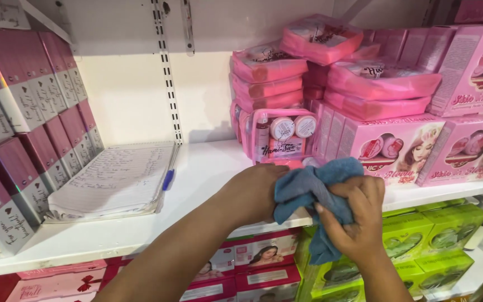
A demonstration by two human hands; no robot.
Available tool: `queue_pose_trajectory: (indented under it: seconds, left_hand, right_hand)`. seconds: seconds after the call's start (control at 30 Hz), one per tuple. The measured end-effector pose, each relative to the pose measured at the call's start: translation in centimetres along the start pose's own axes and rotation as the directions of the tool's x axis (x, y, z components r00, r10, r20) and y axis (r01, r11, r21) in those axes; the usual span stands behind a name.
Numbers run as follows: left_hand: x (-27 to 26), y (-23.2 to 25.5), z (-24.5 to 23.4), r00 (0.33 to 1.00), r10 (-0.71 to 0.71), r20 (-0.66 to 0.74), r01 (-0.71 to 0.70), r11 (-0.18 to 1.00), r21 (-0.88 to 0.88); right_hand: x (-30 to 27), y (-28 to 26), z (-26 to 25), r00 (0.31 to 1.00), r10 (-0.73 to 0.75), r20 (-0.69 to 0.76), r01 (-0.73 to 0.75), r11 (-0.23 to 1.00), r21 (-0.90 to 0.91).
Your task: The person wipes the surface of pink cosmetic product packages with a blue cloth. They pick up each package from a shelf, wipe it thoroughly, and place it back on the shelf among other similar items.
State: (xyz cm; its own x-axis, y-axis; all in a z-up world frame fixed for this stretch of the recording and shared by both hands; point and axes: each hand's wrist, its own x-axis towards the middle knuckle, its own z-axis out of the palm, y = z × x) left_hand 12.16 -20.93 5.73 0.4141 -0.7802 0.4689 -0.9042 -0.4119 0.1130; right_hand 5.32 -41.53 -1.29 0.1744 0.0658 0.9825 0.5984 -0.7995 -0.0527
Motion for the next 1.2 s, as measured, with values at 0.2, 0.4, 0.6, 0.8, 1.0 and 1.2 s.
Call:
queue_pose_trajectory:
  seconds: [0.2, 0.4, 0.6, 0.8, 1.0, 1.2]
  left_hand:
    - [-1.7, 0.1, -1.6, 0.941, -0.064, -0.332, 0.021, 0.991, -0.133]
    - [-1.3, -1.2, -0.4, 0.870, -0.093, -0.484, -0.351, 0.574, -0.740]
    - [-2.6, -5.8, 0.3, 0.947, -0.320, -0.028, 0.057, 0.254, -0.965]
    - [-2.9, -2.0, -0.6, 0.985, -0.023, -0.172, -0.148, 0.398, -0.905]
    - [-3.4, -3.3, 0.0, 0.998, 0.030, -0.047, -0.053, 0.768, -0.638]
    - [-3.3, -1.6, -0.6, 0.994, -0.070, -0.081, -0.038, 0.476, -0.879]
  right_hand:
    - [-3.9, 1.9, 2.4, 0.922, 0.143, -0.361, -0.155, 0.988, -0.005]
    - [1.7, -5.1, 5.4, 0.986, -0.112, -0.125, 0.127, 0.984, 0.122]
    - [6.7, -3.9, 6.0, 0.988, -0.128, -0.088, 0.149, 0.938, 0.312]
    - [8.1, -5.4, 5.0, 0.956, 0.292, -0.032, -0.243, 0.848, 0.470]
    - [8.1, -5.8, 3.8, 0.970, -0.244, -0.011, 0.243, 0.961, 0.129]
    - [6.5, -2.8, 5.5, 0.942, 0.271, -0.198, -0.169, 0.893, 0.417]
